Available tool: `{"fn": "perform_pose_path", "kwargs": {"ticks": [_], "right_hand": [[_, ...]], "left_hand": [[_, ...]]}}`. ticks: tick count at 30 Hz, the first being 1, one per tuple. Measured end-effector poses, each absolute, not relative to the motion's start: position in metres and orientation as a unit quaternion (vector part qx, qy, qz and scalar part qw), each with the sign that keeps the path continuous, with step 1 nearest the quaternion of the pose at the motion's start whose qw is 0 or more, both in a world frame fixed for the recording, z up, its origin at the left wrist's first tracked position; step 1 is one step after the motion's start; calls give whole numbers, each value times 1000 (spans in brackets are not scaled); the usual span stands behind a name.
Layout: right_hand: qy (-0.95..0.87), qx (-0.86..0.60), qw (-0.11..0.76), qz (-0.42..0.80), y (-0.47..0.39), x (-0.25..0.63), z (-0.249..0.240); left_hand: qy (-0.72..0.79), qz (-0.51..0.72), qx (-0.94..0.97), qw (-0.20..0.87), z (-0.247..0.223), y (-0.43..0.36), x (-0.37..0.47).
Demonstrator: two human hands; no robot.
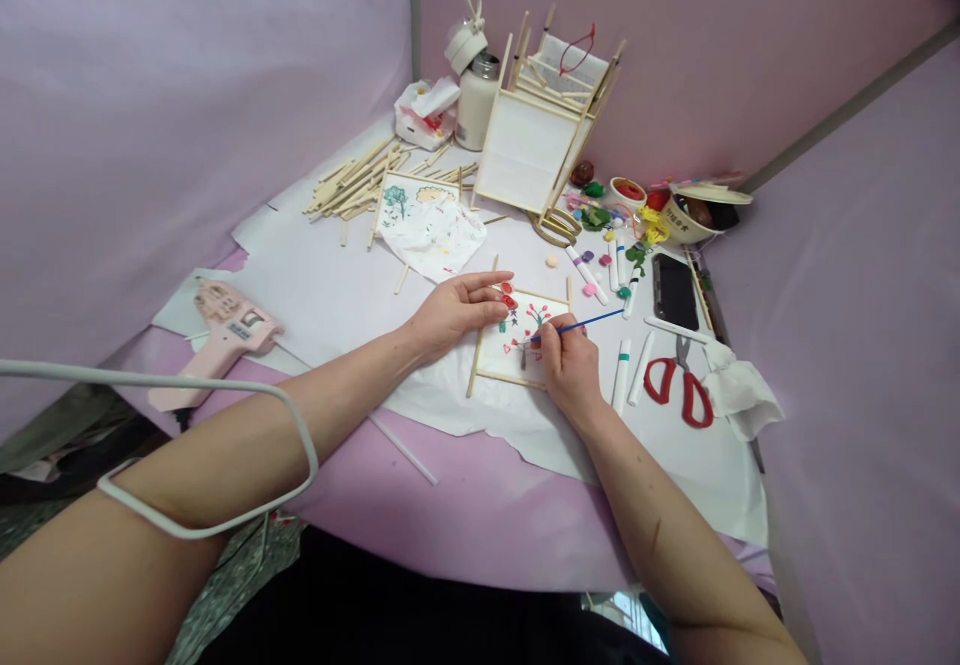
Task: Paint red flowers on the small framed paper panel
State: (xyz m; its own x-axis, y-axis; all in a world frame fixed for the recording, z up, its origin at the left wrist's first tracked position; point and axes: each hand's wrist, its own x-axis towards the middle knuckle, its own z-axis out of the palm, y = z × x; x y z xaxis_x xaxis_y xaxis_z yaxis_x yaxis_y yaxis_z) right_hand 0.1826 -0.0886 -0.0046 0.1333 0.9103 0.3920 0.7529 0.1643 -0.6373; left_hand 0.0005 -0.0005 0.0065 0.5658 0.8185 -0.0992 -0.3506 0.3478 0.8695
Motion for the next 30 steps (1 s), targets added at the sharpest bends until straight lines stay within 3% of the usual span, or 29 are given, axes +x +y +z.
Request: {"fn": "perform_pose_path", "kwargs": {"ticks": [30], "right_hand": [[-658, -637, 393, 81, -89, 184, -7]], "left_hand": [[267, 381, 420, 779, 7, -2, -1]]}}
